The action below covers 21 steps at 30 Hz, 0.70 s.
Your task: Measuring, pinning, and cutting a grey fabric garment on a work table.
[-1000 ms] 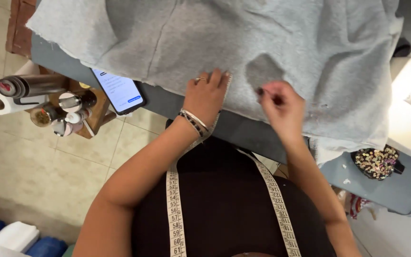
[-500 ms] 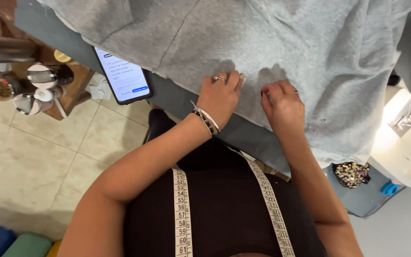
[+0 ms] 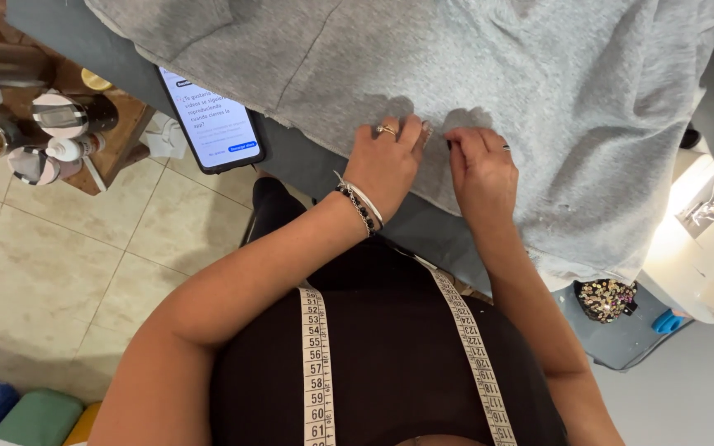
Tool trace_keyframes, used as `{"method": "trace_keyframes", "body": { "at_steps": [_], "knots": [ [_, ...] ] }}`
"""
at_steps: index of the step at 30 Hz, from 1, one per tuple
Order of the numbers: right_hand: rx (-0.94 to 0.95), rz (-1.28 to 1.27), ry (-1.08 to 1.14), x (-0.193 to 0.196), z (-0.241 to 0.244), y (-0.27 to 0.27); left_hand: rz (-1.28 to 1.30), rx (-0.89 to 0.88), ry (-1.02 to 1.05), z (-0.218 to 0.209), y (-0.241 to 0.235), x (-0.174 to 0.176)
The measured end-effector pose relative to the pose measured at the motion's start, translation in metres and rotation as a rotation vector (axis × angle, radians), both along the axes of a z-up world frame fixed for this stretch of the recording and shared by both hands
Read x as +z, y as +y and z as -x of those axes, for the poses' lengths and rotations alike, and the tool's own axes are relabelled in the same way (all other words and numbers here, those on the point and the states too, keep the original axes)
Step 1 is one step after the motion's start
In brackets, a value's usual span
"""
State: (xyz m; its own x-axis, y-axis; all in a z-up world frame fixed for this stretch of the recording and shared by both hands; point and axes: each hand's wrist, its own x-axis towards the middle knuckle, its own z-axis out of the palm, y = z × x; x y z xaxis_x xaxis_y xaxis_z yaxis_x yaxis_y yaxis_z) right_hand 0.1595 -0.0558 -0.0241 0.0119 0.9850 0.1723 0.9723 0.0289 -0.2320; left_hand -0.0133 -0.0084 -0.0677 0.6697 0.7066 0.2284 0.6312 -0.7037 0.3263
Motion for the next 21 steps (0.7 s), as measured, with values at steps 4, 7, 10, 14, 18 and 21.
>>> {"method": "trace_keyframes", "body": {
  "at_steps": [4, 7, 10, 14, 18, 21],
  "knots": [
    [0.026, 0.007, -0.021, -0.001, -0.007, 0.0, 0.031, 0.0, -0.006, -0.001, 0.0, -0.002],
    [0.032, 0.001, -0.069, 0.002, -0.004, 0.001, 0.043, -0.006, 0.02, 0.0, -0.001, -0.001],
    [0.062, -0.037, -0.146, -0.002, -0.003, 0.003, 0.054, -0.012, 0.035, -0.001, -0.001, -0.001],
    [0.077, -0.049, -0.197, -0.005, -0.004, 0.004, 0.058, -0.024, 0.005, -0.003, -0.003, -0.011],
    [0.094, -0.064, -0.203, -0.011, -0.007, 0.005, 0.054, -0.024, 0.007, 0.0, 0.001, -0.005],
    [0.087, -0.061, -0.15, -0.013, -0.002, 0.006, 0.057, -0.031, 0.013, 0.0, -0.001, -0.004]
  ]
}}
